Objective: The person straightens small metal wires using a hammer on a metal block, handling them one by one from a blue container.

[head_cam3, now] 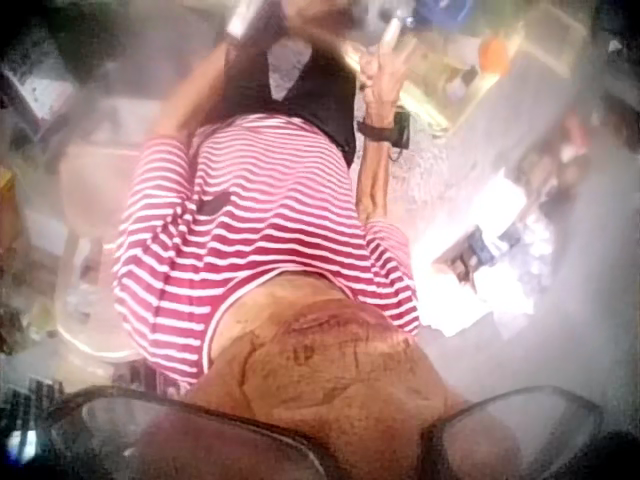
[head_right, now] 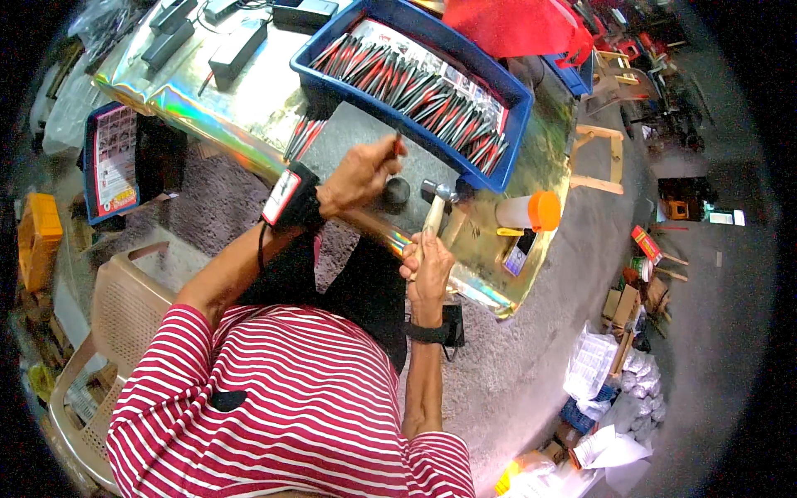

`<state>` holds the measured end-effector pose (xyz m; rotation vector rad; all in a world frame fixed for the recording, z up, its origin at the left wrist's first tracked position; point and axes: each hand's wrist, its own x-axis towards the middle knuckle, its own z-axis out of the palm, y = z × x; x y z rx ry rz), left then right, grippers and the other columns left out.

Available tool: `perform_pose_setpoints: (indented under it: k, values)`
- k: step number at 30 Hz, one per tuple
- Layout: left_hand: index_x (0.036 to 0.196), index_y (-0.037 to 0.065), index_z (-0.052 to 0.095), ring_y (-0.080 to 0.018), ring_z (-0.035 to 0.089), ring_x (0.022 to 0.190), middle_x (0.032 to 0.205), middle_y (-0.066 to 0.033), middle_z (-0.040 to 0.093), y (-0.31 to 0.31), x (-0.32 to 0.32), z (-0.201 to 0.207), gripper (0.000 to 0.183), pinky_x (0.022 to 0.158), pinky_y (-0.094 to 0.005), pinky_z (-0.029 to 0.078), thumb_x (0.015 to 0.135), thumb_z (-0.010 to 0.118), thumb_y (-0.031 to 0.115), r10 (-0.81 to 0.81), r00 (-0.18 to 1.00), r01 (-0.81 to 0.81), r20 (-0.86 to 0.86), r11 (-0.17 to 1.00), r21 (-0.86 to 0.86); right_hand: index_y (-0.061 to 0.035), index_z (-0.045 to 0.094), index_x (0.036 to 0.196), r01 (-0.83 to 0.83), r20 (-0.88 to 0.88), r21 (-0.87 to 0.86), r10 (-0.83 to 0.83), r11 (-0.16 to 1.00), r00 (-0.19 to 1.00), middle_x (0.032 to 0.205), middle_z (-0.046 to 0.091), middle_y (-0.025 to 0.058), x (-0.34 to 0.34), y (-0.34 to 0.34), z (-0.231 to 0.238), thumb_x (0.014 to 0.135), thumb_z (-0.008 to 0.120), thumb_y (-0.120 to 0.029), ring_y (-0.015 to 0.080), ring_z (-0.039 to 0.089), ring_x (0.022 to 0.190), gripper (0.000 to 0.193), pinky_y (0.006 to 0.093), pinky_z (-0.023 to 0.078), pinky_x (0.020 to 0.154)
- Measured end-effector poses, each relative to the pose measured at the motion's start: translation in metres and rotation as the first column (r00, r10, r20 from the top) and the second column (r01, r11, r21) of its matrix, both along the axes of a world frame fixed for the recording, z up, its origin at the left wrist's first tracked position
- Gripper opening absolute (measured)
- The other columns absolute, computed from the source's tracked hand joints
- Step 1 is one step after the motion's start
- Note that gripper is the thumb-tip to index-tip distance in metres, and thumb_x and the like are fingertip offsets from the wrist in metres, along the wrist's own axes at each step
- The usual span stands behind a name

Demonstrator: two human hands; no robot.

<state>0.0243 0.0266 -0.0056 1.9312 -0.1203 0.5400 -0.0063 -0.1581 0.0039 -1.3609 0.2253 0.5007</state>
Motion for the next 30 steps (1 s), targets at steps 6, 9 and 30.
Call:
perform_pose_setpoints:
  k: [6, 9, 30]
  values:
    - [0.086, -0.001, 0.049, -0.0228, 0.054, 0.05, 0.057, -0.0145, 0.053, 0.073, 0.04, 0.009, 0.013, 0.047, -0.0324, 0.042, 0.077, 0.052, 0.008, 0.309, 0.951, -0.3, -0.002, 0.923, 0.241, 0.0022, 0.047, 0.081, -0.12, 0.032, -0.142, 0.126, 0.982, 0.991, 0.056, 0.052, 0.0106, -0.001, -0.002, 0.003, 0.087, 0.041, -0.032, 0.0104, 0.049, 0.041, 0.035, 0.0225, 0.044, 0.035]
    - [0.083, -0.001, 0.051, -0.0246, 0.057, 0.052, 0.057, -0.0163, 0.054, 0.109, 0.067, 0.002, 0.013, 0.047, -0.0351, 0.044, 0.076, 0.055, 0.01, 0.406, 0.913, -0.386, 0.035, 0.833, 0.396, 0.0025, 0.047, 0.08, -0.148, 0.053, -0.228, 0.164, 0.962, 0.985, 0.055, 0.052, 0.0103, -0.003, -0.003, 0.002, 0.088, 0.04, -0.033, 0.0107, 0.05, 0.041, 0.036, 0.0227, 0.044, 0.035]
    - [0.082, -0.002, 0.055, -0.0212, 0.059, 0.064, 0.07, -0.0144, 0.06, 0.139, 0.039, -0.001, 0.017, 0.06, -0.0325, 0.047, 0.078, 0.048, 0.012, 0.567, 0.795, -0.603, 0.214, 0.775, 0.187, 0.0034, 0.05, 0.085, -0.239, 0.104, -0.341, 0.289, 0.909, 0.952, 0.061, 0.055, 0.0109, -0.003, -0.02, -0.018, 0.087, 0.035, -0.041, 0.0142, 0.053, 0.047, 0.047, 0.0237, 0.045, 0.044]
